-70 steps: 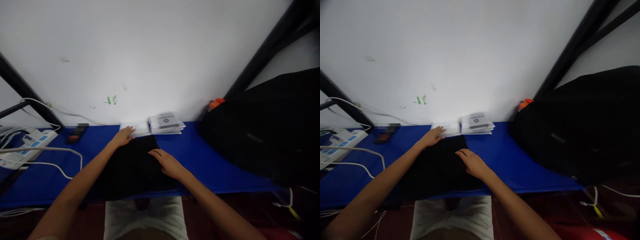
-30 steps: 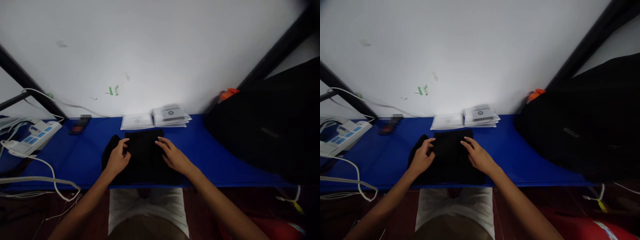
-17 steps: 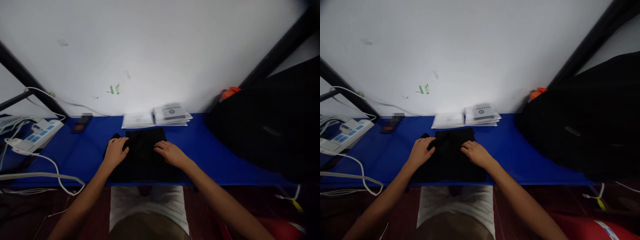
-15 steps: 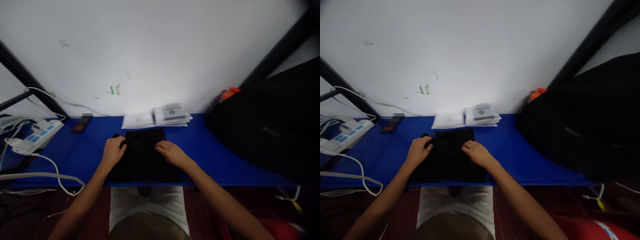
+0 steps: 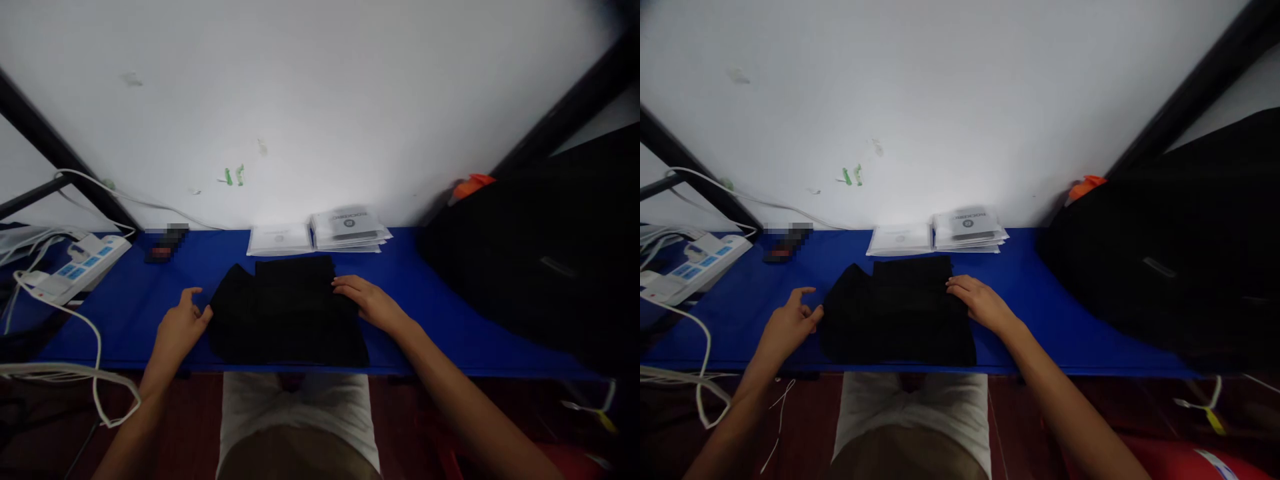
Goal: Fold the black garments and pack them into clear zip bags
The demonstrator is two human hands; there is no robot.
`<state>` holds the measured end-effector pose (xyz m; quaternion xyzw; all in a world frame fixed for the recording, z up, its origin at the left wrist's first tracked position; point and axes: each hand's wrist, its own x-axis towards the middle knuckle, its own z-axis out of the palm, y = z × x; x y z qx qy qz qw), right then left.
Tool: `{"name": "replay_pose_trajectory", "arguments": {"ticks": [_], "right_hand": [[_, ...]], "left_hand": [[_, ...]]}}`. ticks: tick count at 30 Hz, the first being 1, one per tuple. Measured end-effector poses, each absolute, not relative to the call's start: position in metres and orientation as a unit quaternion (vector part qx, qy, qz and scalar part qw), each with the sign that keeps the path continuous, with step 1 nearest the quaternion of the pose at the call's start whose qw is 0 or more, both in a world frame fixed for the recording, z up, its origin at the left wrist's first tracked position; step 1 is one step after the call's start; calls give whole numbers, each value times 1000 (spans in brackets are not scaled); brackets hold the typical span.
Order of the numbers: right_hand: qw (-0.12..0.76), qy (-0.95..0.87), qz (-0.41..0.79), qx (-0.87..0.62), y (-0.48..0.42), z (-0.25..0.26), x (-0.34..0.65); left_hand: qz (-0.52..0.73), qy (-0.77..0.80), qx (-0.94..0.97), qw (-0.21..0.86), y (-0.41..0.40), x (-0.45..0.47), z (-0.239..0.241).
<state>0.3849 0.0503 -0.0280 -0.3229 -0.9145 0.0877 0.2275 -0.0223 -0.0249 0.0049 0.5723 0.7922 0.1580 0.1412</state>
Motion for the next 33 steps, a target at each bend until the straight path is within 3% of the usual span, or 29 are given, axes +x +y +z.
{"name": "replay_pose_trajectory", "arguments": {"ticks": [4,8,12,20,25,33], "right_hand": [[239,-907,115,-326,51,-27,389],[267,-891,155,-332,44,-18,389],[214,-890,186,-357,34,-9,385],[193,-896,189,-353,37,-6,380],[258,-868,124,-405,74,-12,361],[316,-787,23,-529,125,-19,346]], "left_hand": [[167,720,669,74,-19,-3,10],[212,491,839,104,-2,19,4],[167,414,883,145,16,25,1],[264,520,802,130,34,29,9],[305,606,712,180,74,39,0],[318,569,749,121,81,44,-16]]}}
